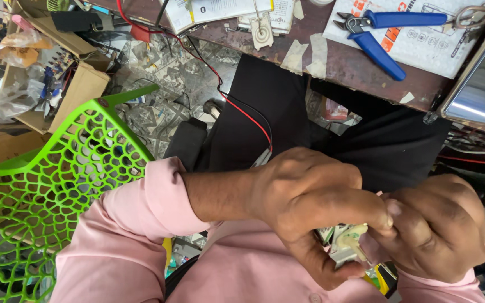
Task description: The person uses a screwdriver to adjust screws on a small electrical component, then wraps a yellow wire around it. The person holds the component with one hand while manipulating the screwdriver and wire with the other.
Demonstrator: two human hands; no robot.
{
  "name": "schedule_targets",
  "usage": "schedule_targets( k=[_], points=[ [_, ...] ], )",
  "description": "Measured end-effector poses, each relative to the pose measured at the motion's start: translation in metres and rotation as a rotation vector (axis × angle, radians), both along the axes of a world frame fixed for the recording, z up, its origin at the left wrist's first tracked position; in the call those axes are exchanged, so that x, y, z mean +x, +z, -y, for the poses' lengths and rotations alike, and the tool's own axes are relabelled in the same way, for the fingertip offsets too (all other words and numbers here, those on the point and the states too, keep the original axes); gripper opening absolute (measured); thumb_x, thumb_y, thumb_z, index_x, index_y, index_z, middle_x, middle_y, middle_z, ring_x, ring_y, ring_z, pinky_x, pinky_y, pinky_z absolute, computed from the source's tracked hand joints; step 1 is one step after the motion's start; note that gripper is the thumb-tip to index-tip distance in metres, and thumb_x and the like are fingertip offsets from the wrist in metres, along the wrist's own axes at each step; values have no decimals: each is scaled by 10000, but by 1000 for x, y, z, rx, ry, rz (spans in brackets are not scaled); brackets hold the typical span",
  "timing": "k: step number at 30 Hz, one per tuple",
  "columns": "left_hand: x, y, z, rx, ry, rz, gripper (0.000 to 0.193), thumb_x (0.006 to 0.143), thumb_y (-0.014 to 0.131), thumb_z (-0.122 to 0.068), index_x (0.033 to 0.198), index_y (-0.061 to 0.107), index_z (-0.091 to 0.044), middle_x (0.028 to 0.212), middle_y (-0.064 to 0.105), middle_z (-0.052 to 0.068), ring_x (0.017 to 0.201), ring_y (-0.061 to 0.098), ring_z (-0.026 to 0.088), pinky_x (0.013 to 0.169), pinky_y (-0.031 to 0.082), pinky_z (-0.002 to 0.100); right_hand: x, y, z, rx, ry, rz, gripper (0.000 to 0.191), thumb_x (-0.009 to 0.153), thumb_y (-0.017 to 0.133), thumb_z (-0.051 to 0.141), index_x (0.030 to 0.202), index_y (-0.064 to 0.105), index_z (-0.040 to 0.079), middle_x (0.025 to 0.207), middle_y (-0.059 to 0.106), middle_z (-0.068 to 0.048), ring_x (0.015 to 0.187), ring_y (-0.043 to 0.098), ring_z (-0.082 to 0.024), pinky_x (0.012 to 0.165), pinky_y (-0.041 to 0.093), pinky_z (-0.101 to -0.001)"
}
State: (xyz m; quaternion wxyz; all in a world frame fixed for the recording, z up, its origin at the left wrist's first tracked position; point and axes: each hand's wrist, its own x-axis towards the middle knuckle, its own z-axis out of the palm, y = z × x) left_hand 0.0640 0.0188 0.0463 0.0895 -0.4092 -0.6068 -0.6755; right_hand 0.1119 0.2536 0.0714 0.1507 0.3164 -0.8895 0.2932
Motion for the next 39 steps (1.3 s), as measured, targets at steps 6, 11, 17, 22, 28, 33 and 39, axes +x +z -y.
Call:
schedule_targets(
  k=[6, 11, 17, 22, 28, 33, 39],
  points=[
    [-2, -2, 4, 6, 11, -18, 448, 960, 744, -285, 1285, 558, -39, 990, 678, 21, 668, 643, 193, 557, 542, 336, -2, -4, 3, -35, 14, -18, 253, 924, 841, 174, 1039, 677, 20, 924, 631, -103, 772, 618, -279, 617, 490, -406],
    [-4, -3, 10, -7, -10, -34, 443, 984, 704, -309, 1296, 559, -30, 1039, 690, 15, 696, 650, 196, 593, 554, 343, -2, 1, 7, -10, 2, 4, 229, 895, 849, 183, 960, 696, 26, 878, 644, -100, 750, 615, -284, 603, 496, -402],
    [-4, -6, 8, 12, -30, -53, 460, 1005, 673, -319, 1325, 549, -12, 1112, 703, 22, 743, 670, 193, 621, 573, 338, -18, 4, 8, -72, 76, 26, 292, 861, 824, 306, 885, 685, 51, 808, 631, -79, 701, 619, -275, 600, 500, -394],
    [-2, -9, 2, 23, -25, -37, 498, 966, 701, -340, 1300, 558, 1, 1059, 690, 62, 728, 674, 220, 602, 576, 345, -44, -5, -6, -75, 246, -171, 232, 845, 827, 243, 800, 681, 69, 672, 612, -69, 525, 583, -258, 500, 451, -377],
    [-1, -10, 2, 3, -44, 32, 490, 969, 722, -361, 1304, 572, -35, 1066, 692, 36, 713, 660, 196, 589, 558, 331, -35, 0, 6, -80, 116, -81, 295, 852, 828, 323, 806, 679, 72, 723, 599, -80, 611, 581, -286, 590, 492, -435],
    [-4, -8, 6, -5, -27, 15, 481, 959, 695, -334, 1313, 557, -38, 1096, 691, 27, 736, 657, 195, 606, 567, 329, -35, -4, 8, -164, 161, -35, 294, 893, 793, 317, 839, 672, 54, 747, 600, -64, 627, 596, -264, 552, 484, -381],
    [-9, -6, 7, -21, -14, -28, 476, 938, 693, -305, 1299, 563, -24, 1072, 684, 43, 728, 646, 214, 603, 563, 347, -42, -22, -4, -111, 208, -192, 340, 850, 780, 388, 826, 665, 69, 738, 625, -84, 581, 573, -277, 544, 464, -410]
  ],
)
